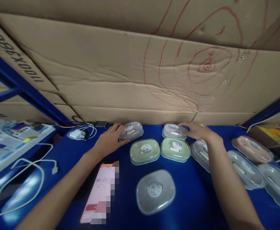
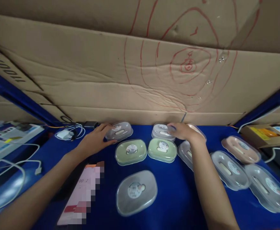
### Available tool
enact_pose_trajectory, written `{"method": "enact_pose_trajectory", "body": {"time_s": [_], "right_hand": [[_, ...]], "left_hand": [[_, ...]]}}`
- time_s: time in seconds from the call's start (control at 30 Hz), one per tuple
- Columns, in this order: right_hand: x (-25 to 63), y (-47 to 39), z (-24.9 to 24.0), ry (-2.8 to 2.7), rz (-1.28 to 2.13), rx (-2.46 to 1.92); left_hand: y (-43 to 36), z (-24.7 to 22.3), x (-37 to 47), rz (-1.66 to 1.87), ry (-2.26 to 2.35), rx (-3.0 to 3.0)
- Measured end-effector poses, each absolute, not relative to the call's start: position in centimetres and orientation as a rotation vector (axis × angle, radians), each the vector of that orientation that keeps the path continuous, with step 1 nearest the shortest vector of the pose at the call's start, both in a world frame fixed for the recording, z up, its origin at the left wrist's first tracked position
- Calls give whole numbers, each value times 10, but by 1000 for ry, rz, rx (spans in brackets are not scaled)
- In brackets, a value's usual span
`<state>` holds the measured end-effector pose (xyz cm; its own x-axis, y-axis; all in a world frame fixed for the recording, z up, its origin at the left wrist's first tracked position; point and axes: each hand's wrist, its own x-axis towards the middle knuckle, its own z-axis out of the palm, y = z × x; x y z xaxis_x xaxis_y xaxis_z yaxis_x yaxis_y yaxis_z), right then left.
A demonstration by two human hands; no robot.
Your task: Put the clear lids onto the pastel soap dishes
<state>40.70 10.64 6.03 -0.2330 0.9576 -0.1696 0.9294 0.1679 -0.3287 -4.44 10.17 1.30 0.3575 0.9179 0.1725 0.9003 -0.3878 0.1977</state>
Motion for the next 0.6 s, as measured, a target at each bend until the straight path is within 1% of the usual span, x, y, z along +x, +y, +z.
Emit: {"method": "enact_pose_trajectory", "body": {"time_s": [0.17,0.3,0.37,0.47,0.5,0.6], "right_hand": [[406,111,52,-2334,713,-1832],[409,114,54,-2293,680,-1874],[410,111,61,-2259,573,-1904],[407,100,74,-2254,378,-1895],[404,95,77,-2284,366,-1874],[391,81,75,-2420,466,-1832]], "left_hand": [[101,-8,-67,714,1546,2288],[100,-18,-72,822,1498,2241],[96,-17,-67,874,1557,2351],[86,-11,-57,869,1638,2587],[82,-8,-54,839,1615,2675],[72,-1,-49,709,1443,2883]]}}
